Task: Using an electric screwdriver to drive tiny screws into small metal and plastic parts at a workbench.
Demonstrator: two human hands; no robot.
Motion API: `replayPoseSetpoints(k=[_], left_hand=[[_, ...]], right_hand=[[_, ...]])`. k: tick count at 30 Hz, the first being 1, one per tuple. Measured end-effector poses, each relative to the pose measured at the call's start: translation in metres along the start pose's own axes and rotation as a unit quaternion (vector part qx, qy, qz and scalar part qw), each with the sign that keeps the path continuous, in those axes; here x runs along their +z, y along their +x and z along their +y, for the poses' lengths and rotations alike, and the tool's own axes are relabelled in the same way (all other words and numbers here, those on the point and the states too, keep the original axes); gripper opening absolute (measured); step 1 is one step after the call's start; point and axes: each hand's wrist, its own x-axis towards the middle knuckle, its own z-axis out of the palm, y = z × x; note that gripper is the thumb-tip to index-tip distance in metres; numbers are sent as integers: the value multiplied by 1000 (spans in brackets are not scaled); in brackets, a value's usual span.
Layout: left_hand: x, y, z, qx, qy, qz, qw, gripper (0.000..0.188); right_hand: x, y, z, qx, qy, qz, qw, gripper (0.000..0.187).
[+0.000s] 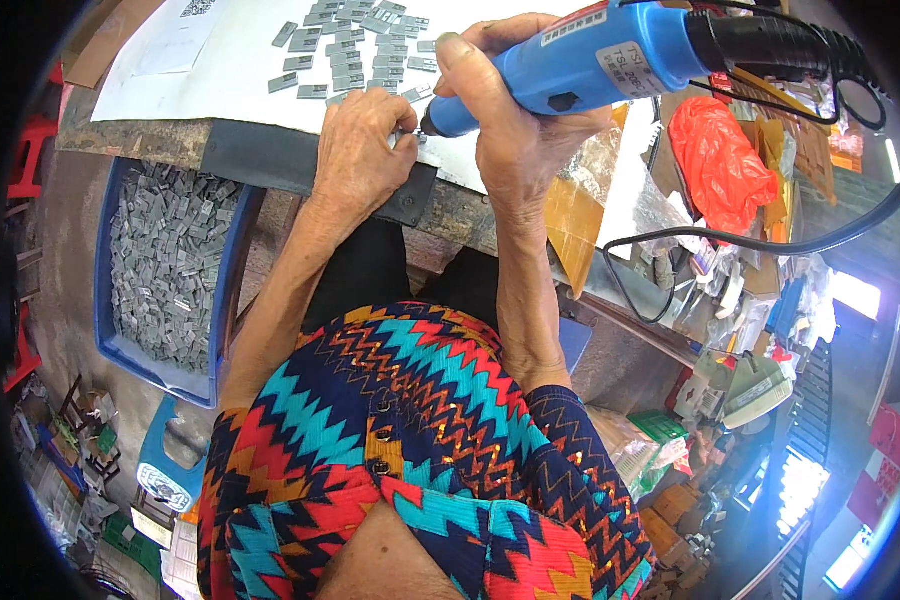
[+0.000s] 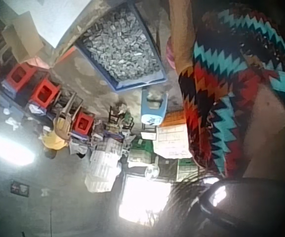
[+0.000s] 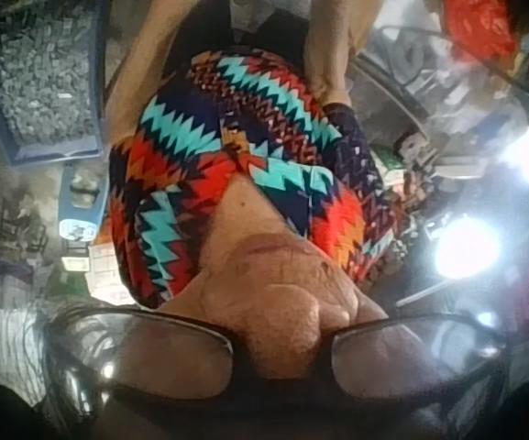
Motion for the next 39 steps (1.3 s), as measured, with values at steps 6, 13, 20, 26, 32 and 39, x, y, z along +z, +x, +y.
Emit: replayPoseSetpoints(k=[6,13,20,26,32,39], left_hand=[[3,0,-2,2,-20,3,1000,13],[2,3,-5,20,-42,-1,999,14],[5,6,-8,45,-45,-5,998,13],[4,5,-11,56,-55,-5,997,13],[3,6,-12,58,-66,-7,996,13],[-1,6,-4,38,-79,-27,996,9]], right_hand=[[0,1,3,4,20,0,1000,14],[4,5,-1,-5,15,-47,999,8],[-4,7,10,-84,-32,-112,990,5],[-4,9,17,-96,29,-133,986,6],[-3,10,15,-171,-122,-167,963,4],[-8,5,7,-4,70,-139,988,7]])
